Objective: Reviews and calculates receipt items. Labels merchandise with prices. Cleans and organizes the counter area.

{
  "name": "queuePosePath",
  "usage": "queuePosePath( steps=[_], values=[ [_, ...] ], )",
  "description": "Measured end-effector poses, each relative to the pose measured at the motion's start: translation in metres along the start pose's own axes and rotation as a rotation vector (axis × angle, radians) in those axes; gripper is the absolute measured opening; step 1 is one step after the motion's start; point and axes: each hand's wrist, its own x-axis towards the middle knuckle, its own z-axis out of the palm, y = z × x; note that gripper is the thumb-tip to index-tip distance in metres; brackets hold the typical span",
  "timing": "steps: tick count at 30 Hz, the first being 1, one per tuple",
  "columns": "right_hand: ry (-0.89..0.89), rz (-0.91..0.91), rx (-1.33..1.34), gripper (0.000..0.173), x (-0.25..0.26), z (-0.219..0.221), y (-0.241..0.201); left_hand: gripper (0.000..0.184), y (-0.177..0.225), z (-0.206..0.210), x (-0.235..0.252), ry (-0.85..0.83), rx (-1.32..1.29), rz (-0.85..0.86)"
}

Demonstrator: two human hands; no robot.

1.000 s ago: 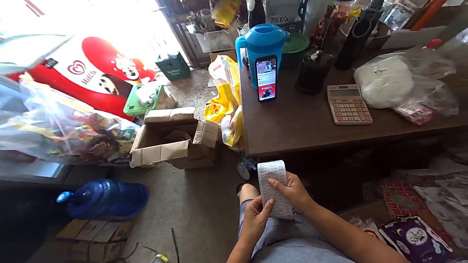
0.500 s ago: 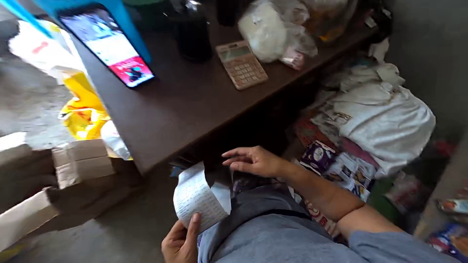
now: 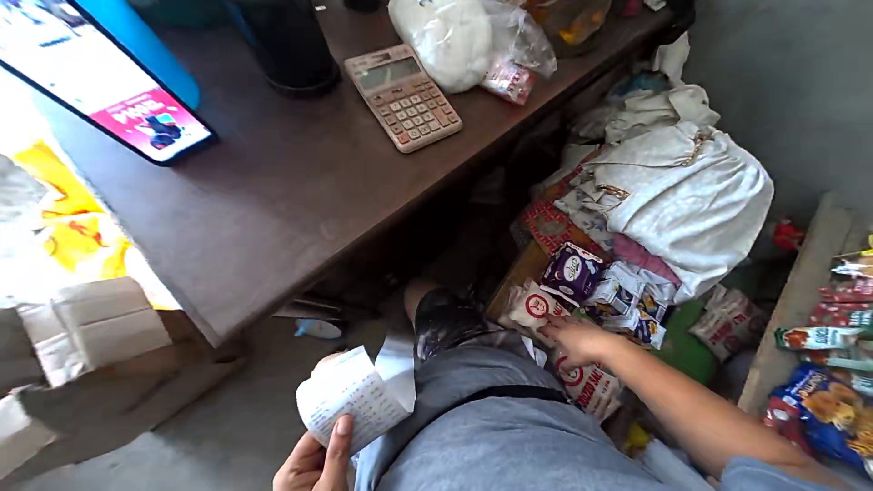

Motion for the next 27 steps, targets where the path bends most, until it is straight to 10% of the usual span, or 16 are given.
queuePosePath(
  steps=[4,17,22,27],
  values=[
    [-0.026,-0.018,-0.055,0.097,-0.010,0.017,-0.002,0.020,-0.001,-0.002,-0.001,0.003,0.020,-0.010],
    [-0.012,0.063,-0.082,0.048,-0.004,0.015,-0.020,0.015,-0.006,-0.005,0.008,0.031,0.006,-0.036],
    [0.407,-0.536,0.163,0.041,0.016,-0.029,-0.116,0.014,-0.016,-0.008,0.006,0.042,-0.106,-0.045],
    [0.103,-0.941,0.626,0.054,0.030,-0.047,-0.206,0.014,-0.018,-0.006,-0.003,0.044,-0.108,-0.065]
  ],
)
